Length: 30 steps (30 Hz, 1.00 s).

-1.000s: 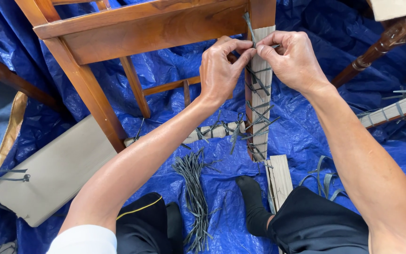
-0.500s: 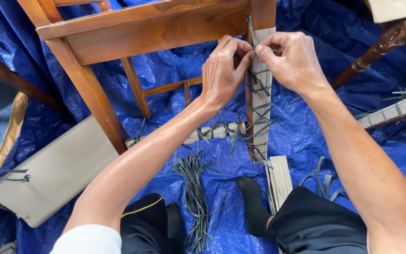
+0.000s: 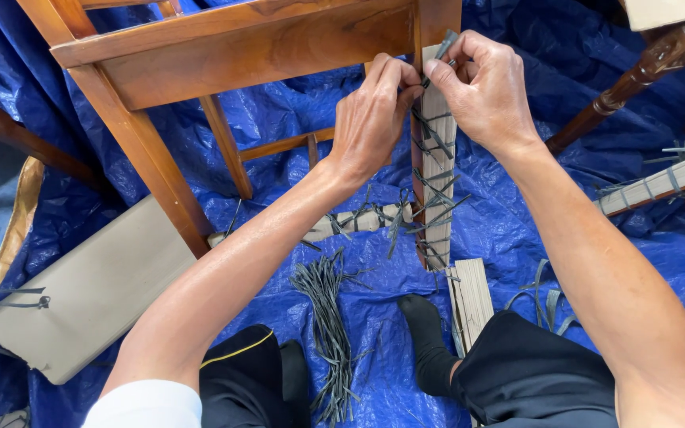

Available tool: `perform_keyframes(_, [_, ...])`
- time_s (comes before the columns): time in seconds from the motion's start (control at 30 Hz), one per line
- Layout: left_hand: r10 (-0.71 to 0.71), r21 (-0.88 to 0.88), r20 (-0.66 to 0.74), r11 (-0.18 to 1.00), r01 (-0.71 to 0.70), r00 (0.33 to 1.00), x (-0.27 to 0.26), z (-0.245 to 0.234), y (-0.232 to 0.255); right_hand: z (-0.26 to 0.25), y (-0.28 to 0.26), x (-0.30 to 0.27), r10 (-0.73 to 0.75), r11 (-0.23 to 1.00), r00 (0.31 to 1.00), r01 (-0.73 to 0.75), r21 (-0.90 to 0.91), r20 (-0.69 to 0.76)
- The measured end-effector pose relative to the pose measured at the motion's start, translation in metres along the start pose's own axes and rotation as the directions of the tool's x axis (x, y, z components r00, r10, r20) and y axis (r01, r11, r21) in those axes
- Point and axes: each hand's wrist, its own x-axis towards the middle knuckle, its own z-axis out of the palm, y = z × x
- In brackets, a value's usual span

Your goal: Tying elastic straps around wooden slats for furniture assembly.

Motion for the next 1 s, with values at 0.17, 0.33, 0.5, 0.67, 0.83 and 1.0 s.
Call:
perform_keyframes(0.17, [-0.006,0.018,0.02,1.0,0.005,1.0,-0.003,0.003,-0.01,0.0,0.0,-0.003,-0.054,0.996,0.997,0.05,-0.072,-0.06])
perform_keyframes(0.33, [0.009,0.022,0.054,1.0,-0.01,0.998,-0.004,0.001,-0.011,-0.002,0.011,0.0,-0.093,0.993,0.988,0.082,-0.089,-0.12])
perform_keyframes(0.5, [0.017,0.035,0.034,0.999,-0.018,0.999,-0.005,-0.008,-0.011,-0.013,0.012,0.0,-0.245,0.969,0.953,0.238,-0.062,-0.177])
perform_keyframes(0.67, [0.05,-0.032,0.074,0.998,-0.048,0.996,-0.006,-0.036,0.017,-0.052,-0.012,0.002,-0.182,0.975,0.931,0.212,0.061,-0.317])
perform_keyframes(0.83, [-0.056,-0.026,0.619,0.995,0.092,0.783,-0.067,-0.082,0.138,-0.058,-0.069,-0.026,-0.299,0.952,0.92,0.304,-0.019,-0.254])
perform_keyframes(1.0, [0.342,-0.39,0.858,0.92,0.052,0.383,-0.197,-0.106,0.228,-0.009,-0.134,-0.13,-0.319,0.897,0.782,0.431,-0.095,0.536])
